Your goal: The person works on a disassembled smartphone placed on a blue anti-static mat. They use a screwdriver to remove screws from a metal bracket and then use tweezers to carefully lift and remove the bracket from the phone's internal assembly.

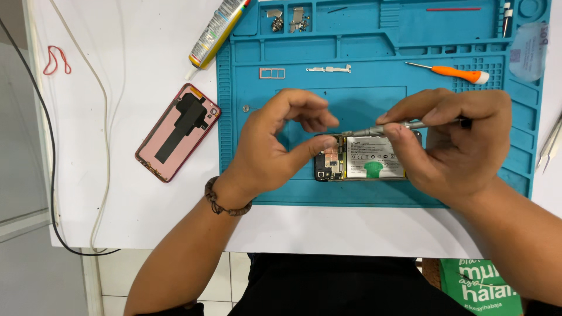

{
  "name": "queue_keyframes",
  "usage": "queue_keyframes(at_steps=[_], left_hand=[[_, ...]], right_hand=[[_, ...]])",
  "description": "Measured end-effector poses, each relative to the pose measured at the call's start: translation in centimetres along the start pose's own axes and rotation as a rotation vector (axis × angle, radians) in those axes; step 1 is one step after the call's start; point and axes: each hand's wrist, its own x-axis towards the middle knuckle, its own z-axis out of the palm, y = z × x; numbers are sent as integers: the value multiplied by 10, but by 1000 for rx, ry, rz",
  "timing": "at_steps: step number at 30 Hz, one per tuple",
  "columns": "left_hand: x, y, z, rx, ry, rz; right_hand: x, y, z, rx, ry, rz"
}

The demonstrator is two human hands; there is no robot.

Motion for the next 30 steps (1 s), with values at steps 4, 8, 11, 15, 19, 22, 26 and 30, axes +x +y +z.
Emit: queue_keyframes(at_steps=[4,8,11,15,19,22,26,30], left_hand=[[1,0,-17,197,3,64],[1,-7,-27,579,-248,107],[-1,-15,-22,655,-313,119],[-2,-17,-20,674,-329,132],[-2,-15,-20,673,-332,119],[-2,-15,-18,683,-338,106],[-4,-18,-16,708,-309,115],[-5,-17,-13,740,-299,98]], right_hand=[[-5,0,0,24,-67,9],[-6,0,10,-98,-239,-98],[-3,-2,14,-184,-341,-150],[-1,-2,16,-185,-342,-193],[-1,0,16,-192,-345,-207],[0,-2,17,-199,-370,-219],[4,-11,16,-294,-412,-278],[10,-24,18,-432,-478,-330]])
